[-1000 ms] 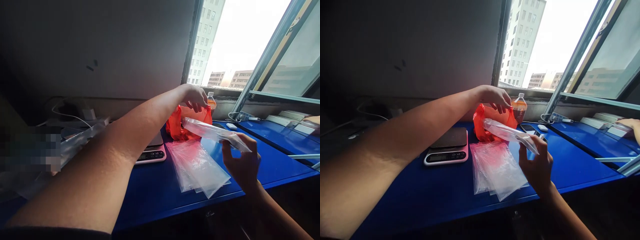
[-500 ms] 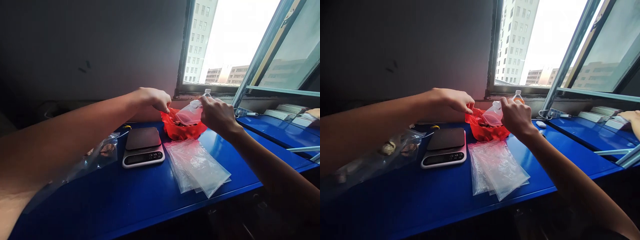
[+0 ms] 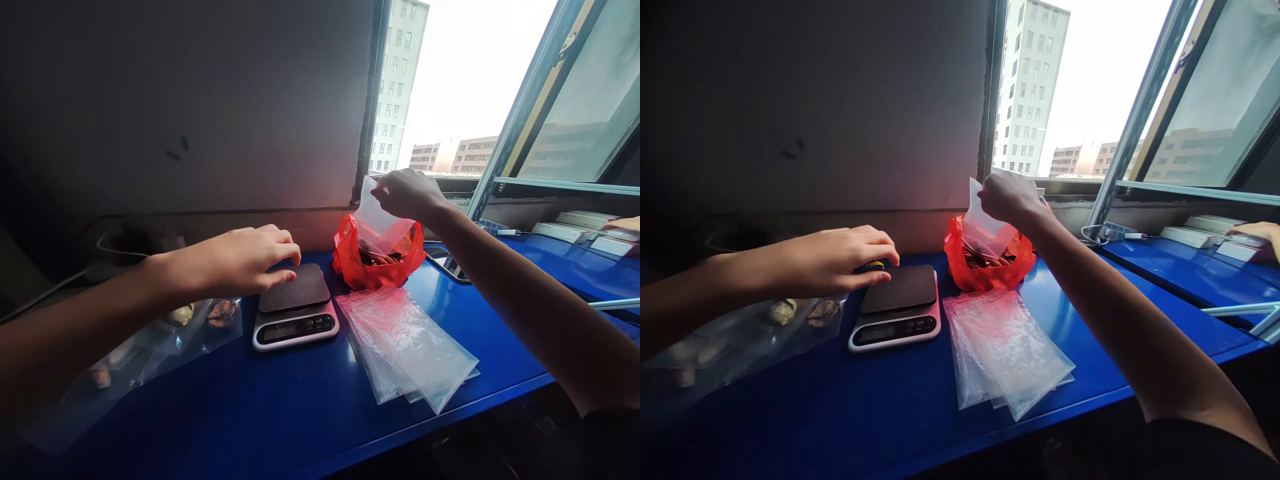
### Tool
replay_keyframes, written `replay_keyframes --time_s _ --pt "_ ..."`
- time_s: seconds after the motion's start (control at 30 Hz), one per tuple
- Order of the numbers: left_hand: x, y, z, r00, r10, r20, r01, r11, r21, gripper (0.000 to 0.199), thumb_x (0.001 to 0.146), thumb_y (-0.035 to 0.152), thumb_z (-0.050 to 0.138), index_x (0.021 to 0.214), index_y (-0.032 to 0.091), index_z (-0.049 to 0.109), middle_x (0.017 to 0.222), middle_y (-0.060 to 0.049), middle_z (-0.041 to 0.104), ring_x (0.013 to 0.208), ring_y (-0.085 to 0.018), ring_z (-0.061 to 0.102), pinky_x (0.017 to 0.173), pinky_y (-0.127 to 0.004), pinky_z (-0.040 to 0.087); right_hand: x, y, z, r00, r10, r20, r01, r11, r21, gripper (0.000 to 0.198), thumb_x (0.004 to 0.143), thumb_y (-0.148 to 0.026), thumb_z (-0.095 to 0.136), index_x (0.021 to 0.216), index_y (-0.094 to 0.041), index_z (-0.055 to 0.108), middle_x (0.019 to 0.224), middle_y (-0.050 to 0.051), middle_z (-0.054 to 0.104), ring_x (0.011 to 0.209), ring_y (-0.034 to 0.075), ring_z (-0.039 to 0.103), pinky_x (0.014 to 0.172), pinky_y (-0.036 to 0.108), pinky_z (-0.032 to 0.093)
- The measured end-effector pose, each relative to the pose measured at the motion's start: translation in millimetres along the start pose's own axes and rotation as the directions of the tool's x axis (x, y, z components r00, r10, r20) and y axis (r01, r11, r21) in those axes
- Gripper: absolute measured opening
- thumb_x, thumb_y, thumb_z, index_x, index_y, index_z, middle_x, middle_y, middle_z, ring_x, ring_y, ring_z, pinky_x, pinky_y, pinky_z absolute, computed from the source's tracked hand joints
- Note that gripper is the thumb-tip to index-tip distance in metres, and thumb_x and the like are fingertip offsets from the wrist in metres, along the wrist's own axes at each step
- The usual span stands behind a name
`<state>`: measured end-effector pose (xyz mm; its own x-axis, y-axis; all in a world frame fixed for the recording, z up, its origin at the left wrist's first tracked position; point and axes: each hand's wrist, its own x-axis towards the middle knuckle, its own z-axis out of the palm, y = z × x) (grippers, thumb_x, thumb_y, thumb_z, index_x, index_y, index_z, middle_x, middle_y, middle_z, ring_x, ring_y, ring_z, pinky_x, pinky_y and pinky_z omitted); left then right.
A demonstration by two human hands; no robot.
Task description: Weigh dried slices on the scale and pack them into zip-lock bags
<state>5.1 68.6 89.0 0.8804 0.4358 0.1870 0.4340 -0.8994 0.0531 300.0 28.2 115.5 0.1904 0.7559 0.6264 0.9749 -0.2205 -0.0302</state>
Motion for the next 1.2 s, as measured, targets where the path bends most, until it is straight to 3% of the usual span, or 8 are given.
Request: replay_keyframes --time_s 0.23,0.33,0.43,0.53,0.67,0.9,1.03,1.2 --pt "-17.4 16.2 9.8 0.982 -0.127 -0.137 0.100 0.977 -0.190 0.037 0.086 0.053 0.058 0.113 0.029 0.067 0.113 -0.005 0.067 0.101 -0.027 0.060 0.084 -0.033 0.045 -13.9 0.6 -40.7 0.919 0.057 -0.390 0.065 0.954 0.291 0.022 0.087 -0.016 0.052 0.094 -0.010 0.072 0.087 0.006 0.067 0.085 0.016 0.059 0.080 0.036 0.042" --pt "-21.4 20.5 21.7 0.899 -0.257 -0.354 0.084 0.896 -0.436 0.058 0.092 0.060 0.047 0.140 0.029 0.044 0.137 -0.008 0.056 0.117 -0.028 0.055 0.092 -0.034 0.047 -48.9 -28.5 -53.3 0.882 0.095 -0.462 0.169 0.851 0.497 0.019 0.086 -0.010 0.052 0.091 -0.012 0.070 0.076 0.002 0.063 0.067 0.010 0.053 0.068 0.029 0.043" --pt "-30.1 17.4 34.4 0.819 -0.386 -0.424 0.047 0.782 -0.621 0.071 0.090 0.065 0.046 0.148 0.028 0.026 0.147 -0.012 0.045 0.119 -0.028 0.055 0.087 -0.035 0.051 -86.6 -62.9 -47.3 0.932 -0.016 -0.361 0.283 0.652 0.703 0.015 0.086 -0.009 0.054 0.090 -0.015 0.068 0.065 -0.003 0.056 0.053 0.008 0.048 0.054 0.025 0.039" --pt "-45.5 14.9 43.7 0.874 -0.438 -0.212 0.151 0.658 -0.737 0.054 0.087 0.062 0.056 0.124 0.024 0.054 0.113 -0.009 0.066 0.088 -0.023 0.064 0.069 -0.030 0.052 -111.7 -85.7 -24.0 0.963 -0.086 -0.256 0.265 0.488 0.832 0.010 0.088 -0.018 0.056 0.086 -0.018 0.065 0.066 -0.002 0.055 0.057 0.009 0.049 0.053 0.026 0.039" --pt "-65.9 20.3 55.8 0.831 -0.540 -0.135 0.250 0.579 -0.777 0.036 0.081 0.056 0.066 0.080 0.021 0.067 0.069 -0.001 0.062 0.058 -0.015 0.053 0.050 -0.025 0.040 -123.1 -94.4 9.3 0.988 -0.146 -0.053 0.102 0.354 0.929 0.032 0.091 -0.041 0.054 0.072 -0.017 0.060 0.065 -0.001 0.052 0.060 0.009 0.045 0.053 0.025 0.034" --pt "-70.0 18.0 68.9 0.793 -0.586 -0.164 0.121 0.417 -0.901 0.036 0.079 0.057 0.070 0.091 0.023 0.064 0.068 0.002 0.056 0.057 -0.012 0.048 0.054 -0.025 0.040 -114.0 -78.8 30.0 0.998 0.050 0.030 -0.040 0.225 0.973 0.035 0.087 -0.048 0.057 0.068 -0.019 0.059 0.051 -0.005 0.038 0.047 0.007 0.035 0.046 0.024 0.026" --pt "-71.1 16.1 70.3 0.822 -0.569 0.013 0.199 0.266 -0.943 0.046 0.083 0.064 0.060 0.100 0.021 0.063 0.085 -0.003 0.065 0.078 -0.018 0.060 0.069 -0.029 0.048 -114.4 -81.6 46.5 0.984 0.162 0.075 -0.100 0.152 0.983 0.030 0.091 -0.043 0.049 0.072 -0.020 0.056 0.050 -0.005 0.042 0.043 0.008 0.037 0.045 0.024 0.030" --pt "-69.3 23.3 74.4 0.818 -0.575 0.012 0.223 0.299 -0.928 0.034 0.088 0.053 0.055 0.095 0.021 0.059 0.076 0.000 0.063 0.070 -0.016 0.059 0.069 -0.029 0.049 -116.9 -88.0 60.2 0.977 0.191 0.097 -0.127 0.154 0.980 0.014 0.089 -0.034 0.047 0.087 -0.021 0.053 0.063 -0.002 0.051 0.051 0.010 0.045 0.051 0.026 0.037"
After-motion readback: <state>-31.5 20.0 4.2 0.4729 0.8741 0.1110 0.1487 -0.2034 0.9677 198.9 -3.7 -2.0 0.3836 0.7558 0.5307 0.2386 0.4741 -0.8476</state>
